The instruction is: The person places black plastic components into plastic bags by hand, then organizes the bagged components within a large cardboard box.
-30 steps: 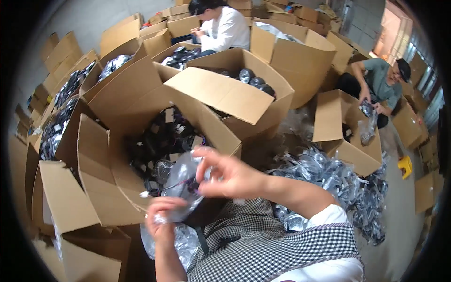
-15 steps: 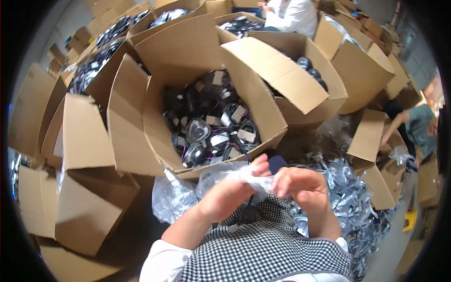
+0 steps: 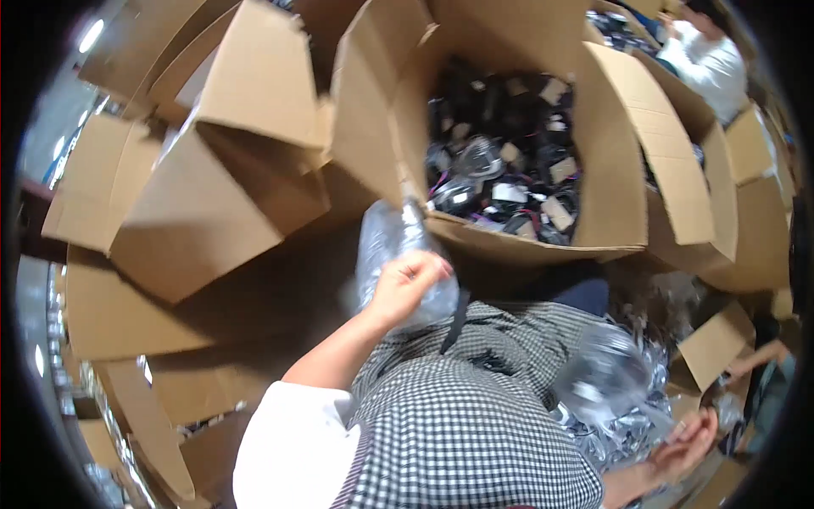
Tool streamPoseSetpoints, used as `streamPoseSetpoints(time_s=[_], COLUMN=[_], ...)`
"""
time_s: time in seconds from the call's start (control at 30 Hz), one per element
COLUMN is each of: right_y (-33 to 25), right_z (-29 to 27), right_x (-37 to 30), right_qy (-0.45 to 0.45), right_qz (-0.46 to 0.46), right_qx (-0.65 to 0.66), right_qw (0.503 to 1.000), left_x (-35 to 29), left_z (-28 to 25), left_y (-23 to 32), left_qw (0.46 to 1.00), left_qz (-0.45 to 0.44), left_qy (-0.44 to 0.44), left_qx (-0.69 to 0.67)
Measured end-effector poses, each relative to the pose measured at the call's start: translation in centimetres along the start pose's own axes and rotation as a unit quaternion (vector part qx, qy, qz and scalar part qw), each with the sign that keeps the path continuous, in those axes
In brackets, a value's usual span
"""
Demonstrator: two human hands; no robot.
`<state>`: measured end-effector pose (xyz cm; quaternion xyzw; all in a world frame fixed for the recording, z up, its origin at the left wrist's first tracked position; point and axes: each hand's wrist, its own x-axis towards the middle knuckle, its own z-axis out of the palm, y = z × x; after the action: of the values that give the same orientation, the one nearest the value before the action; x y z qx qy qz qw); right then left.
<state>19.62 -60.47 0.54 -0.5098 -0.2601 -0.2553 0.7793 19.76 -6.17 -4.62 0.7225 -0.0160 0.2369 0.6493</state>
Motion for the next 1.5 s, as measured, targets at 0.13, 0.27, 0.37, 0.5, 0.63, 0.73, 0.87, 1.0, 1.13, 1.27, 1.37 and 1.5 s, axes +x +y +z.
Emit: streamPoseSetpoints(time_s=[0.13, 0.27, 0.37, 0.5, 0.63, 0.73, 0.87, 1.0, 1.13, 1.27, 1.37, 1.5], right_y=[-5.7, -1.4, 6.3, 15.1, 19.4, 21.9, 23.0, 13.7, 9.3, 13.8, 20.9, 24.9], right_z=[-13.0, -20.1, -11.3, -5.7, 0.2, 11.4, 27.7, 37.4, 37.4, 35.3, 34.6, 37.1], right_x=[-3.5, -5.1, -1.0, -0.9, 0.3, 1.9, -6.7, -14.8, -22.3, -26.7, -22.8, -10.1], right_qy=[0.132, 0.303, 0.077, -0.102, -0.213, -0.358, -0.543, -0.73, -0.738, -0.661, -0.762, -0.68], right_qz=[0.009, -0.05, 0.216, 0.376, 0.232, 0.162, 0.091, 0.15, 0.059, -0.04, 0.085, 0.207], right_qx=[0.072, -0.734, -0.794, -0.788, -0.761, -0.649, -0.241, 0.113, 0.176, -0.012, -0.192, 0.098], right_qw=[0.989, 0.606, 0.563, 0.477, 0.567, 0.652, 0.799, 0.657, 0.649, 0.749, 0.612, 0.696], left_x=[1.6, -1.0, -10.0, -22.3, -36.7, -38.6, -32.5, -34.2, -37.9, -37.8, -42.6, -38.9], left_z=[-4.1, -5.9, -9.2, -12.4, -14.0, -9.2, -0.6, 1.8, 3.3, 3.6, 0.1, 0.2], left_y=[-11.2, -11.8, -12.2, -7.5, -4.9, 5.2, 14.3, 10.1, 10.6, 13.5, 12.8, 13.6], left_qw=[0.936, 0.865, 0.841, 0.834, 0.775, 0.74, 0.668, 0.798, 0.768, 0.653, 0.701, 0.68], left_qz=[-0.108, -0.355, -0.339, -0.264, -0.24, -0.073, -0.152, -0.222, -0.246, -0.219, -0.117, -0.203], left_qy=[0.332, 0.271, 0.23, 0.383, 0.585, 0.578, 0.722, 0.552, 0.521, 0.666, 0.557, 0.654], left_qx=[-0.037, -0.23, -0.352, -0.297, -0.02, -0.337, -0.093, -0.09, -0.279, -0.287, -0.431, -0.262])
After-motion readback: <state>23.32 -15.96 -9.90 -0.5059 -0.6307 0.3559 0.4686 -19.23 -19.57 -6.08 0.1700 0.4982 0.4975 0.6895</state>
